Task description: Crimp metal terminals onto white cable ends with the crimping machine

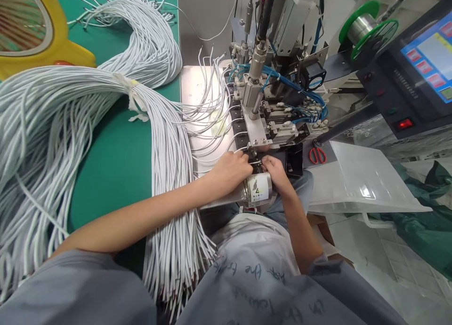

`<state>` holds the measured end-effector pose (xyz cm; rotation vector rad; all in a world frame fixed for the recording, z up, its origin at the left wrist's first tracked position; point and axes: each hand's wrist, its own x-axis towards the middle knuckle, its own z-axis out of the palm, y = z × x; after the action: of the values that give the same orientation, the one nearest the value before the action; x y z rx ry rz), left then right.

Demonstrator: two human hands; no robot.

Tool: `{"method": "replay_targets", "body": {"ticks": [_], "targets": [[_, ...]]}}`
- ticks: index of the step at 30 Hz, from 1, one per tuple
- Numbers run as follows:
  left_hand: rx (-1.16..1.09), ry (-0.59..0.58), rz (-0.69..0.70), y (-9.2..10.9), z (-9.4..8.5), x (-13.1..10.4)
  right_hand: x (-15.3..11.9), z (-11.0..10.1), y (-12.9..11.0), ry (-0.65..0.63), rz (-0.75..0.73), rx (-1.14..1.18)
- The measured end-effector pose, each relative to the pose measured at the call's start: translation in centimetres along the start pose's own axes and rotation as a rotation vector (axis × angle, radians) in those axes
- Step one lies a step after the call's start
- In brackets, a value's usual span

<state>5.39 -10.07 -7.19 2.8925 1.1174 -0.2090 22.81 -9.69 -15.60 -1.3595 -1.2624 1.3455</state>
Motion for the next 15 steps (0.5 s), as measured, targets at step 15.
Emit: {"method": "replay_targets", "body": {"ticks": [15], "targets": [[0.017,-0.029,-0.239,-0.4,-0.1,-0.9,-11.2,10.5,-2.0,-0.189,-0.196,-0.206]]}}
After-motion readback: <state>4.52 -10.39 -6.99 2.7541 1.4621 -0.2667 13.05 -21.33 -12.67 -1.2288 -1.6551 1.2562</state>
